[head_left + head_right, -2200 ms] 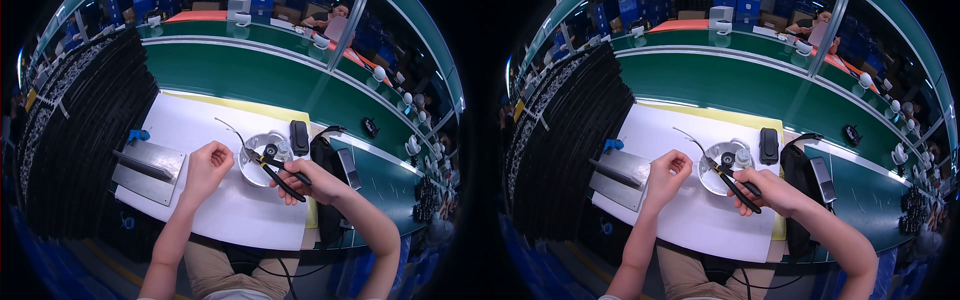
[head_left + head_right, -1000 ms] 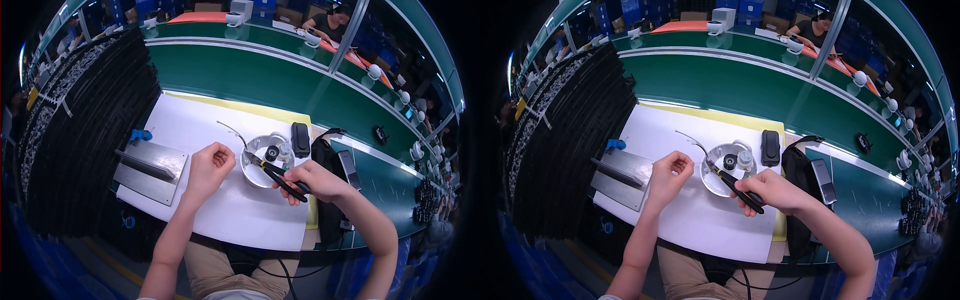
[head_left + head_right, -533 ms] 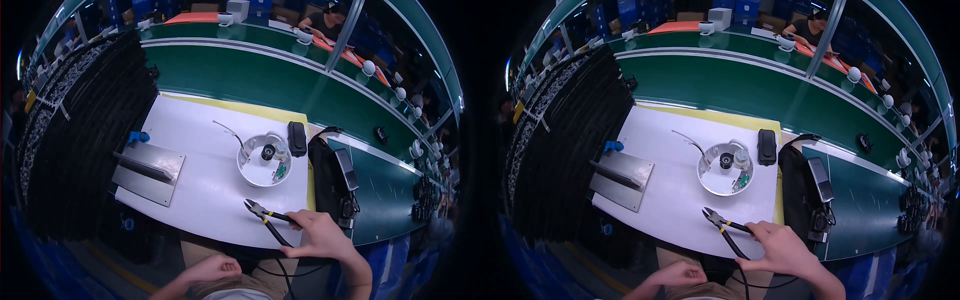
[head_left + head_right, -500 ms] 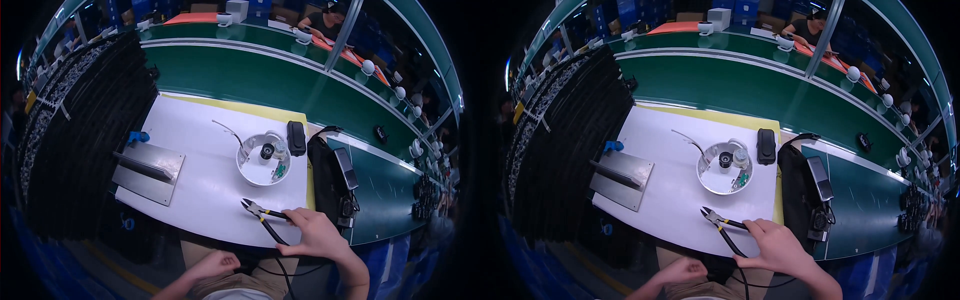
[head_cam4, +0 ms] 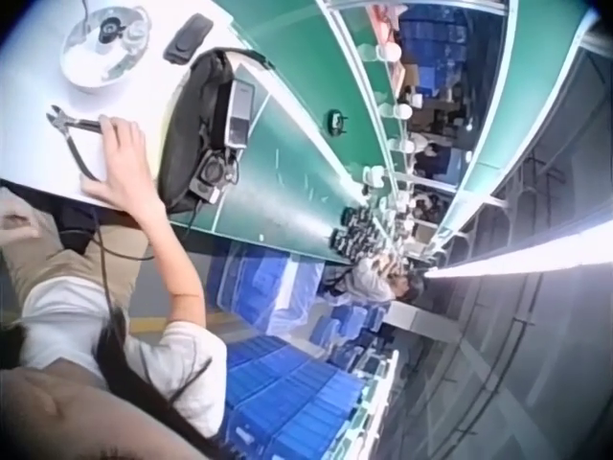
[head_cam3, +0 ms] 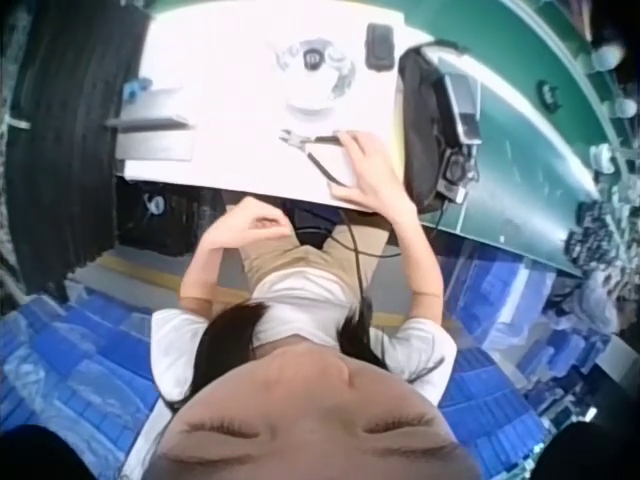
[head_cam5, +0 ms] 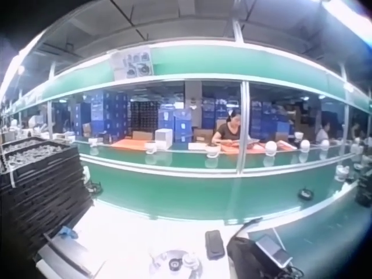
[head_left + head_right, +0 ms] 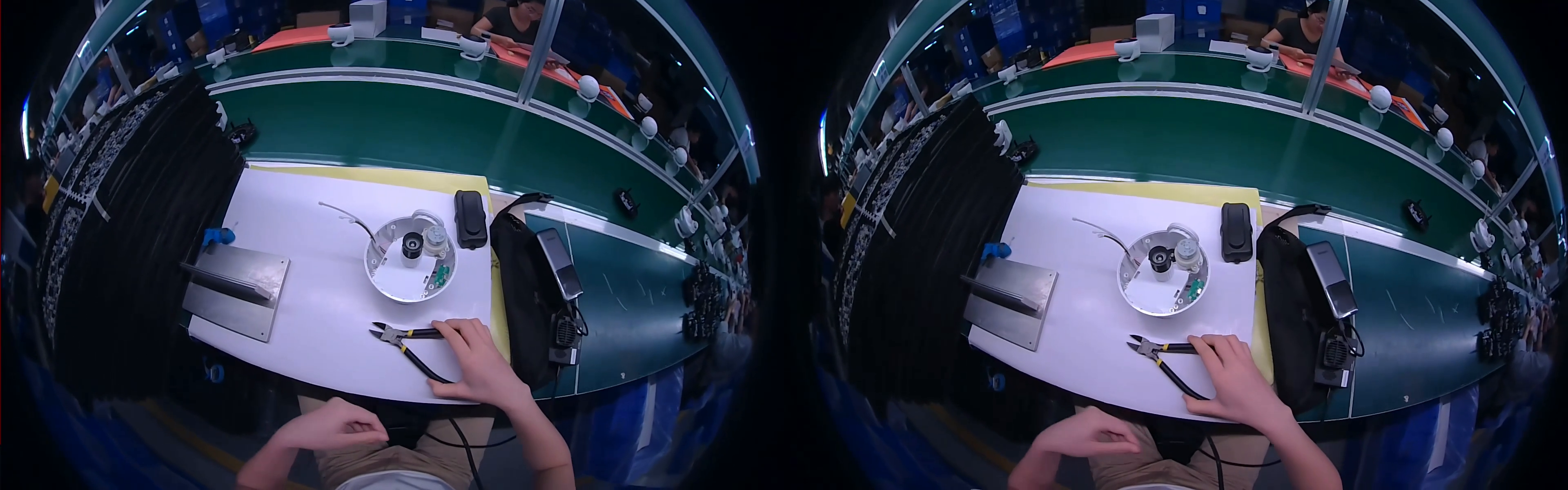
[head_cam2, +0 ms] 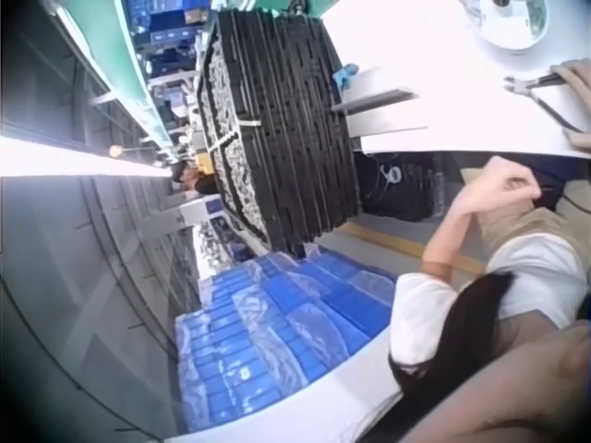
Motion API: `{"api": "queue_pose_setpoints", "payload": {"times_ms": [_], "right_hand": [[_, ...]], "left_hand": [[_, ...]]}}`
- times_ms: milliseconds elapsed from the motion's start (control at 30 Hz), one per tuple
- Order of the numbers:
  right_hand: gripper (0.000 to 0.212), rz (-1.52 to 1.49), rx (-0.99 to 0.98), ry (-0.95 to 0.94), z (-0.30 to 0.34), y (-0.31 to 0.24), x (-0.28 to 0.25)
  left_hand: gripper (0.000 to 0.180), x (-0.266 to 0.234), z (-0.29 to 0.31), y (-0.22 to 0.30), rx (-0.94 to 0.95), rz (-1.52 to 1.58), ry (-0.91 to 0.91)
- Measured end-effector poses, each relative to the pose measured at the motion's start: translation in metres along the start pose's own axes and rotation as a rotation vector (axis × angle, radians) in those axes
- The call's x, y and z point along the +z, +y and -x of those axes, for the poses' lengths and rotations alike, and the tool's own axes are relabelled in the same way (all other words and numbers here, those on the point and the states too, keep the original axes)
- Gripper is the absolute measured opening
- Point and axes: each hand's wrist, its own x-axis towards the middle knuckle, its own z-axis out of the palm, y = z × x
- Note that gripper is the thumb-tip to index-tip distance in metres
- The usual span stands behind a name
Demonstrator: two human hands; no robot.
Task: Trimming excess wire leads from electronic components using pliers at an assembly line workstation.
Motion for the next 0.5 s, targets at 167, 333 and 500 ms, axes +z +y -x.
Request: {"api": "queue_pose_setpoints", "payload": {"times_ms": [167, 333, 500], "right_hand": [[0.075, -0.082, 0.004, 0.053, 0.006, 0.01, 0.005], [0.076, -0.111, -0.024, 0.082, 0.003, 0.011, 0.006], [0.075, -0.111, -0.048, 0.097, 0.004, 0.014, 0.007]], "left_hand": [[0.048, -0.051, -0.047, 0.056, 0.133, 0.406, 0.552], [0.054, -0.075, -0.099, 0.051, 0.112, 0.781, 0.316], [0.054, -0.086, -0.122, 0.064, 0.268, 0.758, 0.291]]}}
